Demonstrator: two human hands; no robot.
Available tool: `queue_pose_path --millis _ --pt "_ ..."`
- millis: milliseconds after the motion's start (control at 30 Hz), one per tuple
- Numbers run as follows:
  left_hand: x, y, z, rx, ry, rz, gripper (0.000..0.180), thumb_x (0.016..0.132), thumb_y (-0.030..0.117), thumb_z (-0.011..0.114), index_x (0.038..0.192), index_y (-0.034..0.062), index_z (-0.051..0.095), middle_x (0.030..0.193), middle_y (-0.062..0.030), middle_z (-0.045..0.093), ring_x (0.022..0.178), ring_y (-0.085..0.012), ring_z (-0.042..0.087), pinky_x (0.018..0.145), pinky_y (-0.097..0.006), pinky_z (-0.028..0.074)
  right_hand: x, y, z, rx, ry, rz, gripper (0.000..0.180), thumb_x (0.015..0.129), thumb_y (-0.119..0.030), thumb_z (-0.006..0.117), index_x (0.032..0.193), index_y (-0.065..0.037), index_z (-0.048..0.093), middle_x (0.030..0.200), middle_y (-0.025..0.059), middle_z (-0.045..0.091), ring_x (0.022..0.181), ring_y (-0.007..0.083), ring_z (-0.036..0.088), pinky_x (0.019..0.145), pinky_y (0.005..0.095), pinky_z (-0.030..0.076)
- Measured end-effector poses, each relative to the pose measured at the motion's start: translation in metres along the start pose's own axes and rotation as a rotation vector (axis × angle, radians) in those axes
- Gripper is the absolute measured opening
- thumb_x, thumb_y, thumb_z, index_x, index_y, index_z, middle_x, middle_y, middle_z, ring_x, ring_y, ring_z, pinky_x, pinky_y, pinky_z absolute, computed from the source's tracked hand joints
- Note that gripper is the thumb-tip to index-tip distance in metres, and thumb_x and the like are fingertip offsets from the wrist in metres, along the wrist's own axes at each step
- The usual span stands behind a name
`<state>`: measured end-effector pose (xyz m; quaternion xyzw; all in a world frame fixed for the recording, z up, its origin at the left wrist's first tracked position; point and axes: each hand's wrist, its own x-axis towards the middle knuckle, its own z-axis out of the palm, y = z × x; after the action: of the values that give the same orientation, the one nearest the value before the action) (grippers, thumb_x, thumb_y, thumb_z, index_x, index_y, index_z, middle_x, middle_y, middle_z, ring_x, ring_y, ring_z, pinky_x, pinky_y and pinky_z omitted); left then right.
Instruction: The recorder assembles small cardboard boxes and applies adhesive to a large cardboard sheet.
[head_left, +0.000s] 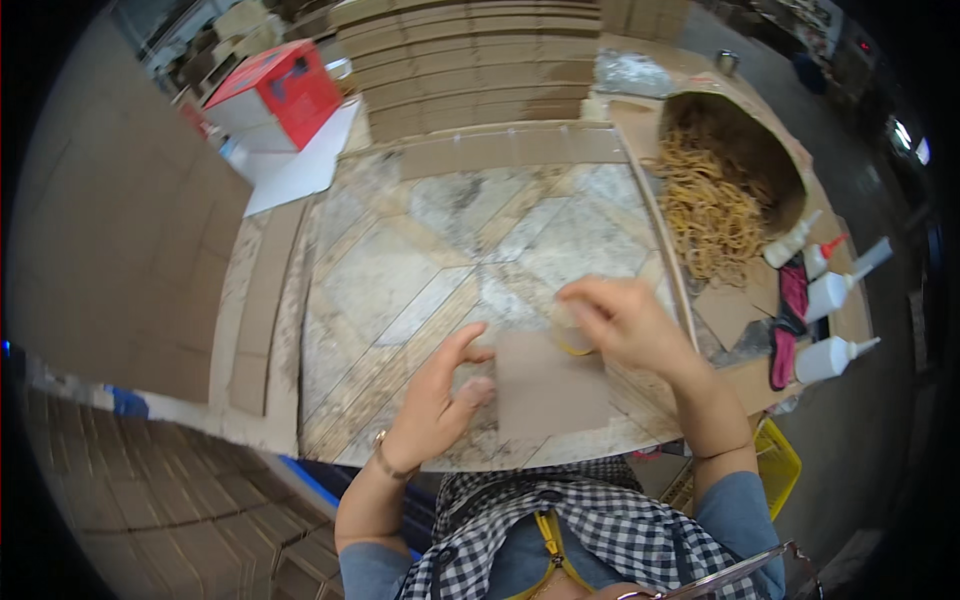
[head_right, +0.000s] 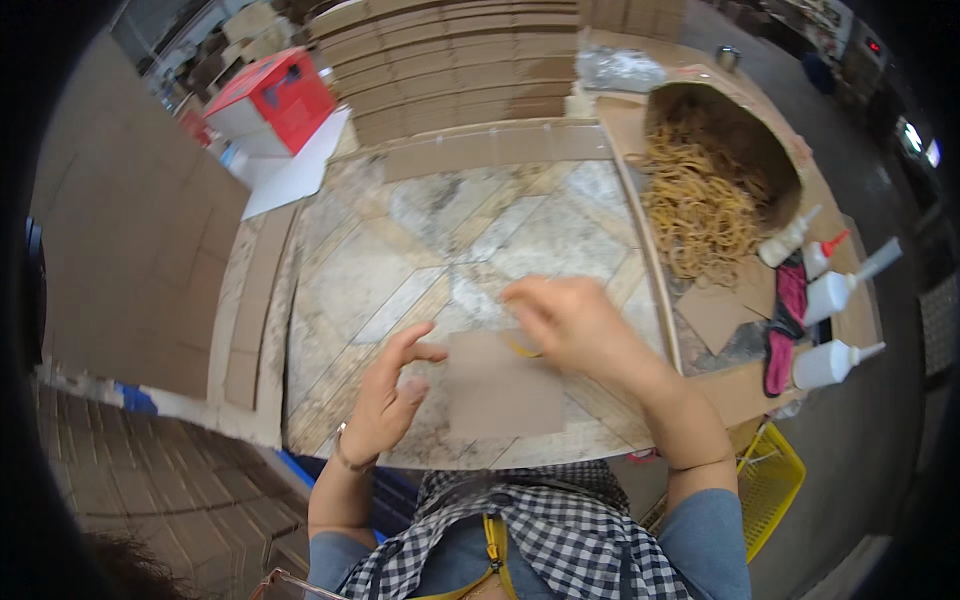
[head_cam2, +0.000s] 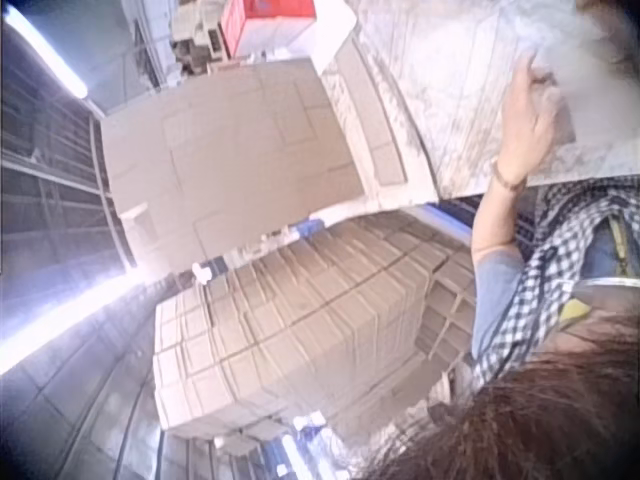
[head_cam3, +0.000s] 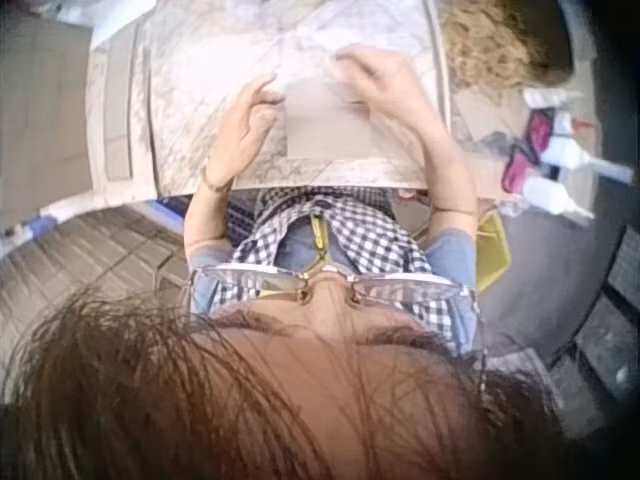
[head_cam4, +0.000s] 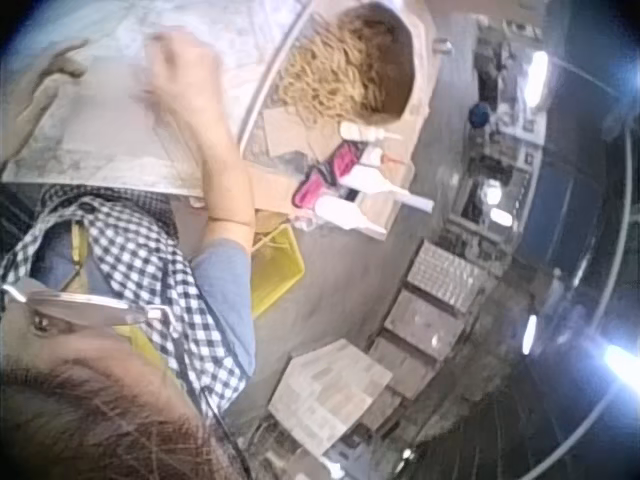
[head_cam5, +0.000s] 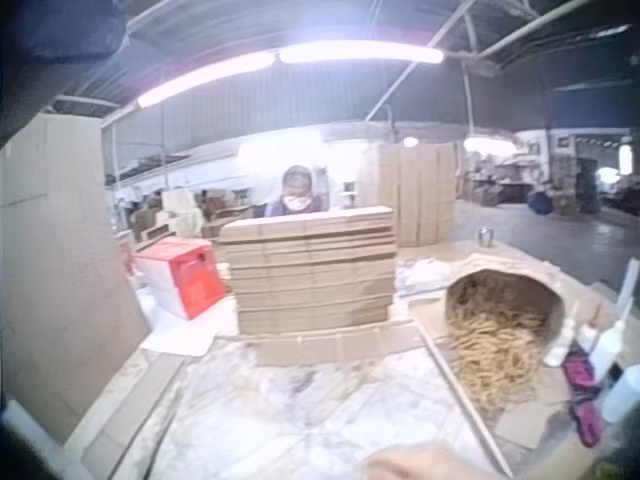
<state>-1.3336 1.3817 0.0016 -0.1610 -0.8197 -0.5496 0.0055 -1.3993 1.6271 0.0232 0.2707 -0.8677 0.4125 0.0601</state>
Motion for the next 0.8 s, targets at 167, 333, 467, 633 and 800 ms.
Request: queue_pose_path --millis 167,333,467,633,800 --pt "0.005 -0.007 0.001 -0.003 0.001 -0.033 0.028 0.084 0.021 0.063 0.104 0.0011 0.06 0.084 -0.0101 0.064 0.081 -0.0179 0.06 0.071 -0.03 0.046 0.021 -0.046 0.042 0.24 -0.27 0.063 0.011 0.078 -0.008 0.059 0.089 -0.006 0.06 0.067 0.0142 0.063 0.061 0.0297 0.063 0.055 0.0365 0.049" --pt "0.022 -0.042 0.005 -0.197 0.141 -0.264 0.02 0.083 0.013 0.059 0.067 0.0009 0.057 0.055 -0.0002 0.055 0.053 -0.0032 0.047 0.046 -0.023 0.036 0.007 -0.014 0.031 -0.099 0.074 -0.005 0.011 0.076 -0.008 0.06 0.086 -0.005 0.056 0.06 0.0125 0.06 0.053 0.0299 0.06 0.049 0.0371 0.047" --pt "0.038 -0.056 -0.004 -0.193 -0.062 -0.384 0.017 0.087 0.007 0.052 0.071 0.0019 0.054 0.072 -0.0071 0.064 0.071 -0.0099 0.061 0.066 -0.024 0.049 -0.019 0.014 -0.024 -0.088 0.085 0.343 0.011 0.073 -0.004 0.059 0.083 -0.004 0.054 0.049 0.0084 0.053 0.047 0.019 0.059 0.045 0.0321 0.044" --pt "0.051 -0.049 0.005 -0.465 -0.216 -0.57 0.019 0.088 0.008 0.052 0.07 0.0047 0.053 0.072 -0.0043 0.063 0.067 -0.0104 0.061 0.063 -0.024 0.05 -0.048 0.051 -0.031 0.292 -0.01 0.721 0.016 0.078 -0.004 0.057 0.092 -0.003 0.051 0.056 0.0045 0.056 0.048 0.0117 0.058 0.043 0.0269 0.044" --pt "0.036 -0.073 0.025 -0.64 -0.184 -0.746 0.014 0.09 0.01 0.048 0.078 0.0052 0.052 0.077 -0.0021 0.062 0.067 -0.0087 0.059 0.062 -0.024 0.05 -0.04 0.073 0.025 0.608 -0.265 0.942 0.03 0.084 -0.01 0.053 0.113 -0.002 0.047 0.077 0.0072 0.061 0.052 0.0133 0.059 0.046 0.0254 0.047"
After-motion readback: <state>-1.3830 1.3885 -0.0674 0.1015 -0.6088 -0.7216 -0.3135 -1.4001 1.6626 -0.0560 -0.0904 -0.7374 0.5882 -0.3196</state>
